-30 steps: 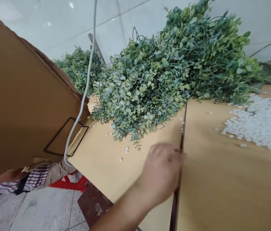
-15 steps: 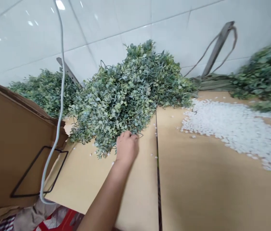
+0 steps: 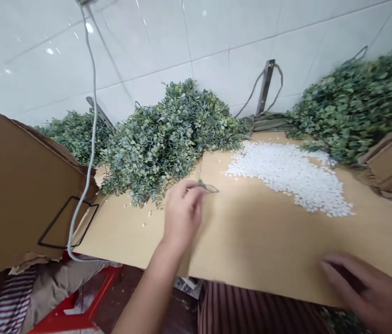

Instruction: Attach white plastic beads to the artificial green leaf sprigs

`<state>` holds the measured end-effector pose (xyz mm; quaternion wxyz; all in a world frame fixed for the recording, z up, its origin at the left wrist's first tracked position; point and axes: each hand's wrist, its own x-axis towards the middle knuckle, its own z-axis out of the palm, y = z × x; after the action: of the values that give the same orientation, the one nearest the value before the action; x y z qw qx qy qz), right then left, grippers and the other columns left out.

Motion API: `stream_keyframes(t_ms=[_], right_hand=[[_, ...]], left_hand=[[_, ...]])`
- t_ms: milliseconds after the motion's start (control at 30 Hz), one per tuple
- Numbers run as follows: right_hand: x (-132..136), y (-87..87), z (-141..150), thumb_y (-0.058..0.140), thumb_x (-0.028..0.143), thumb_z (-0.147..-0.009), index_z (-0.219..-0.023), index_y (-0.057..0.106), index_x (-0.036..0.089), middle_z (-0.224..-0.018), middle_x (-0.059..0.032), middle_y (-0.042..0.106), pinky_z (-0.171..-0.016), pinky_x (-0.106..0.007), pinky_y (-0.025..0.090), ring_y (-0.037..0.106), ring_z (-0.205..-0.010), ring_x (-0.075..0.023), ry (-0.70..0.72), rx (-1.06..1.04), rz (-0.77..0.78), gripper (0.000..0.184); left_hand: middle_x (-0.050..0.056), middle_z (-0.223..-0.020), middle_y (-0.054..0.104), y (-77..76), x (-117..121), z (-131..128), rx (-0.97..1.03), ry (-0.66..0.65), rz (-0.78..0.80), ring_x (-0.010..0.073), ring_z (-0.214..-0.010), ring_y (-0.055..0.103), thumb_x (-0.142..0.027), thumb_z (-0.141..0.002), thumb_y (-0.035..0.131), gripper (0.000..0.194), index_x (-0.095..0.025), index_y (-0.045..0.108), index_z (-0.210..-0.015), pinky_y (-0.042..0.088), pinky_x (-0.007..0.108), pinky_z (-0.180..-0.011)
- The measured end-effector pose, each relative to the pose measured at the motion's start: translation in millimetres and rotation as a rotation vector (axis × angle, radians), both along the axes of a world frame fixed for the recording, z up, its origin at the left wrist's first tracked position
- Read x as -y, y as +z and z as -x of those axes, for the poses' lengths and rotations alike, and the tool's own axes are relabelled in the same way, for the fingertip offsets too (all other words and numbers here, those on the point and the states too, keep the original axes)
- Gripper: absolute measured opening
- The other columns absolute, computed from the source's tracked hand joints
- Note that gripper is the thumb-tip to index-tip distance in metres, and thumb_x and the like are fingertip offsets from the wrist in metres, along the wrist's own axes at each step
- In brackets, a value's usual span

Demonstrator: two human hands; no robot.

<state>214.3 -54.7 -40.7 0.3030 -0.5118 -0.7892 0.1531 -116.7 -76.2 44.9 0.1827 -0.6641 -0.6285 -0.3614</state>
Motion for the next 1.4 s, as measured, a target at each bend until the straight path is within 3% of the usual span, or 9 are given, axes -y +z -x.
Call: stream_keyframes(t_ms=[100, 167, 333, 600, 1000, 1100, 1200, 1300, 1400], right_hand=[[0.0, 14.8, 15.4, 0.049, 0.052, -0.085, -0.077, 0.061, 0.026, -0.076, -0.0056, 0.069, -0.061, -0.023, 0.056, 0.066, -0.069, -0.0195, 0.085, -0.250, 0.215, 0.030], [0.8, 20.7, 28.4, 0.047, 0.051, -0.085, -0.082, 0.059, 0.023, -0.073, -0.0054, 0.066, -0.056, -0.025, 0.055, 0.064, -0.065, -0.0191, 0.091, -0.379, 0.270, 0.031], [2.5, 14.9, 37.1, 0.050, 0.036, -0.085, -0.094, 0.055, 0.018, -0.082, -0.0066, 0.062, -0.066, -0.030, 0.054, 0.061, -0.075, -0.0187, 0.171, -0.438, 0.212, 0.020], [6.4, 17.6, 22.5, 0.047, 0.026, -0.085, -0.088, 0.054, 0.018, -0.078, -0.0055, 0.058, -0.067, -0.030, 0.050, 0.058, -0.073, -0.0177, 0.249, -0.346, 0.130, 0.011], [7.6, 26.0, 19.7, 0.047, 0.024, -0.084, -0.079, 0.057, 0.019, -0.072, -0.0038, 0.058, -0.061, -0.026, 0.049, 0.056, -0.067, -0.0156, 0.331, -0.357, 0.197, 0.012], [14.1, 34.4, 9.7, 0.048, 0.029, -0.085, -0.078, 0.057, 0.020, -0.071, -0.0031, 0.058, -0.061, -0.026, 0.048, 0.055, -0.065, -0.0156, 0.348, -0.384, 0.288, 0.015], [25.0, 39.1, -20.3, 0.049, 0.037, -0.088, -0.074, 0.059, 0.019, -0.067, -0.0019, 0.057, -0.059, -0.024, 0.047, 0.055, -0.063, -0.0150, 0.409, -0.407, 0.552, 0.025], [42.5, 18.9, -62.7, 0.053, 0.046, -0.085, -0.066, 0.061, 0.019, -0.064, -0.0024, 0.057, -0.058, -0.025, 0.046, 0.056, -0.060, -0.0159, 0.494, -0.371, 0.847, 0.034], [70.8, -33.9, -96.1, 0.054, 0.049, -0.082, -0.066, 0.064, 0.022, -0.063, -0.0047, 0.060, -0.053, -0.028, 0.046, 0.061, -0.060, -0.0201, 0.314, -0.262, 1.000, 0.033]], left_hand=[[0.006, -0.094, 0.067, -14.8, 10.1, -60.5, -0.109, -0.199, 0.024, 0.0156, -0.087, 0.060, -0.013, -0.085, 0.049, 0.018, -0.020, 0.065, -0.090, 0.042, 0.032, -0.079], [0.005, -0.092, 0.067, -29.0, 12.8, -93.1, -0.165, -0.302, 0.081, 0.0148, -0.087, 0.060, -0.014, -0.087, 0.048, 0.018, -0.020, 0.065, -0.090, 0.041, 0.033, -0.083], [0.006, -0.095, 0.065, -54.1, 14.6, -128.7, -0.133, -0.404, 0.205, 0.0170, -0.093, 0.059, -0.014, -0.085, 0.050, 0.015, -0.018, 0.065, -0.088, 0.042, 0.034, -0.087], [0.011, -0.105, 0.061, -55.6, 26.7, -113.6, 0.115, -0.340, 0.167, 0.0185, -0.102, 0.058, -0.007, -0.083, 0.047, 0.028, -0.018, 0.060, -0.106, 0.049, 0.036, -0.085], [0.009, -0.098, 0.059, -68.9, 32.7, -89.9, 0.441, -0.133, 0.260, 0.0182, -0.095, 0.059, -0.016, -0.083, 0.050, 0.021, -0.018, 0.066, -0.097, 0.052, 0.036, -0.084], [0.010, -0.100, 0.058, -69.4, 29.8, -83.9, 0.401, -0.049, 0.288, 0.0203, -0.097, 0.058, -0.017, -0.082, 0.051, 0.022, -0.018, 0.066, -0.099, 0.050, 0.039, -0.086], [0.013, -0.103, 0.056, -70.2, 30.3, -71.6, 0.309, 0.121, 0.346, 0.0248, -0.101, 0.055, -0.021, -0.080, 0.053, 0.027, -0.015, 0.064, -0.104, 0.046, 0.046, -0.093], [0.017, -0.107, 0.054, -69.3, 33.6, -56.1, 0.255, 0.286, 0.417, 0.0301, -0.110, 0.051, -0.029, -0.080, 0.052, 0.036, -0.011, 0.060, -0.110, 0.040, 0.050, -0.098], [0.020, -0.114, 0.053, -64.4, 35.1, -42.8, 0.289, 0.389, 0.524, 0.0340, -0.117, 0.048, -0.040, -0.080, 0.051, 0.049, -0.010, 0.055, -0.119, 0.039, 0.051, -0.098]])
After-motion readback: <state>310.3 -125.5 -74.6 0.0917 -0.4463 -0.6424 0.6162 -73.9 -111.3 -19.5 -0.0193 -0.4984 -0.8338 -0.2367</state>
